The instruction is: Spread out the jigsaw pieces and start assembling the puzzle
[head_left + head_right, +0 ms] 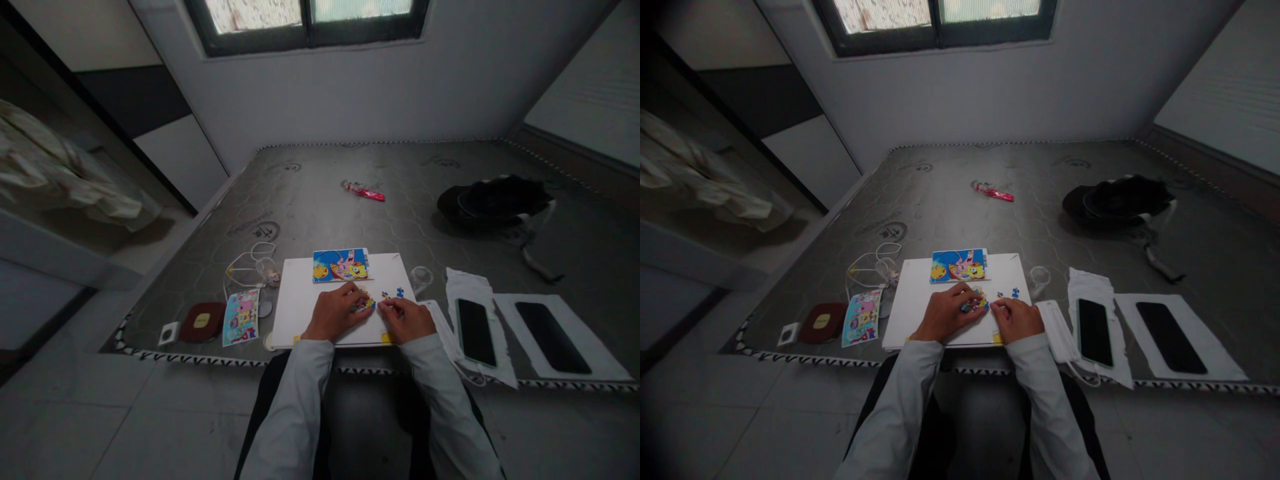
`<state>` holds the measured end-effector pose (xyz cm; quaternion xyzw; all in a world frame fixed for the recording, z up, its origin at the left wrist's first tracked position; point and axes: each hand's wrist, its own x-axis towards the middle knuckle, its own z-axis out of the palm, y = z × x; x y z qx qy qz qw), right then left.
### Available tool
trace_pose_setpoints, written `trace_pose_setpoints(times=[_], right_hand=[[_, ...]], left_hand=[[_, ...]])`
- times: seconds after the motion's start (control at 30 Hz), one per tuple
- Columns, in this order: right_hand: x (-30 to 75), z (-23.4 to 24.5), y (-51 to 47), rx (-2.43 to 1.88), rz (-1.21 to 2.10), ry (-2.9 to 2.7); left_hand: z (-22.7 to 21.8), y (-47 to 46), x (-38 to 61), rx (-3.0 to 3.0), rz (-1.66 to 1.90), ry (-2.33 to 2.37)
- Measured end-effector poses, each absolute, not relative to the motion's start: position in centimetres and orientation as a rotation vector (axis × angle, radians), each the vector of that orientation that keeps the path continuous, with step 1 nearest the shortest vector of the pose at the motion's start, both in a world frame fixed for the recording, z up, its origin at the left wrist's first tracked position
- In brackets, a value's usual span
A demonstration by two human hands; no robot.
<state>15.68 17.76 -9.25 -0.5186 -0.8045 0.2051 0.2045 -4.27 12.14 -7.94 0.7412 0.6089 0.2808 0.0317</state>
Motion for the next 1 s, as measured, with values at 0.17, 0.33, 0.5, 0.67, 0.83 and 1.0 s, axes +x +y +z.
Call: trace_pose_setpoints(times=[0.17,0.33,0.5,0.67,0.83,1.0], right_hand=[[15.60,-9.11,17.66,-1.391,0.592,-2.220],[15.52,-8.86,17.50,-1.381,0.592,-2.229],[15.44,-8.86,17.40,-1.348,0.597,-2.223],[15.52,-9.13,17.55,-1.318,0.601,-2.197],[15.56,-9.29,17.82,-1.319,0.630,-2.194],[15.31,-8.86,17.44,-1.374,0.671,-2.135]], left_hand=[[-7.92,12.14,-4.22,2.287,0.862,1.874],[-7.97,12.16,-4.21,2.284,0.874,1.864],[-8.09,12.16,-4.24,2.289,0.877,1.856],[-8.25,12.17,-4.27,2.288,0.877,1.859],[-8.14,12.16,-4.26,2.287,0.890,1.841],[-8.00,12.14,-4.21,2.290,0.920,1.836]])
